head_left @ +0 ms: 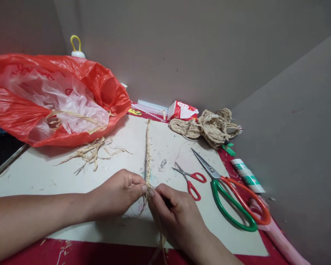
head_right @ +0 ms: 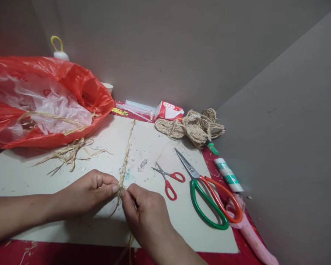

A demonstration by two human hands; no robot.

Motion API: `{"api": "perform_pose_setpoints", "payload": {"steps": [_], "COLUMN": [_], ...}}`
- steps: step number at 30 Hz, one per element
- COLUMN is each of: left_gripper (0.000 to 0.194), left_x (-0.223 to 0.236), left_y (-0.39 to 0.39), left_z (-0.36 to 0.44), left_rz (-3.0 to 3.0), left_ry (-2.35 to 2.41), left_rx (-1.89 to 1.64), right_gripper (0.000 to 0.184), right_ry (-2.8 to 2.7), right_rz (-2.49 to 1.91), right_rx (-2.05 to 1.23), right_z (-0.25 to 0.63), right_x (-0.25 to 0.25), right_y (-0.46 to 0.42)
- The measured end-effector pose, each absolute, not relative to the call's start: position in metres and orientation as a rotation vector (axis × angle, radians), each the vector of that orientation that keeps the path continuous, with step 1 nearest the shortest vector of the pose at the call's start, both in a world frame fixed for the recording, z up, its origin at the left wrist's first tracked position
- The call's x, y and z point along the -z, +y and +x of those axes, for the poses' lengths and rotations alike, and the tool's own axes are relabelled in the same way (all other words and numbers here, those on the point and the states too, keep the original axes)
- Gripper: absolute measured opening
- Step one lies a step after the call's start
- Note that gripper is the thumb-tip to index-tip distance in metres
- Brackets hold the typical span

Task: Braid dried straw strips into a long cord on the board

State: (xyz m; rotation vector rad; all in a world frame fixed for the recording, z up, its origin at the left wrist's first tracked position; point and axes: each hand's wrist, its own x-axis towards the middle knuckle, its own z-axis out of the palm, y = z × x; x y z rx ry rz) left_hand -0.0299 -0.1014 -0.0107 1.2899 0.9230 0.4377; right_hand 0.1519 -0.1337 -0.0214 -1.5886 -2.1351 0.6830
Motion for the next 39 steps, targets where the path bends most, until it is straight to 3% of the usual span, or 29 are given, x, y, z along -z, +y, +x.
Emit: {"api": "perform_pose_setpoints", "payload": {"steps": [5, 9, 14, 22, 27, 34, 39], "left_gripper": [0.031, 0.028, 0.027, 0.031, 0.031, 0.029, 0.028], "left_x": [0.008, 0.007, 0.008, 0.009, 0.010, 0.013, 0.012], "left_y": [-0.102, -0.102, -0.102, -0.103, -0.100, -0.099, -0.101], "left_z": [-0.029, -0.028, -0.028, -0.030, -0.031, -0.031, -0.030], "left_rz": [1.322, 1.364, 1.410, 1.706, 1.937, 1.936, 1.939], "left_ry": [0.929, 0.948, 0.930, 0.947, 0.943, 0.986, 0.990], "left_rx": [-0.440, -0.457, -0.468, -0.471, -0.466, -0.479, -0.496], "right_gripper": [0.034, 0.019, 0.018, 0.027, 0.029, 0.036, 0.031], "right_ry": [-2.074, -1.993, -2.143, -2.280, -2.146, -1.675, -1.526], "right_rz": [-1.638, -1.641, -1.461, -1.564, -1.563, -1.458, -1.515], "right_rx": [-0.677, -0.700, -0.569, -0.640, -0.869, -1.485, -1.707], "right_z": [0.152, 0.153, 0.150, 0.147, 0.147, 0.149, 0.149], "right_x": [0.023, 0.023, 0.018, 0.013, 0.018, 0.013, 0.002], "right_y": [-0.133, -0.131, -0.128, -0.129, -0.128, -0.127, -0.126]}}
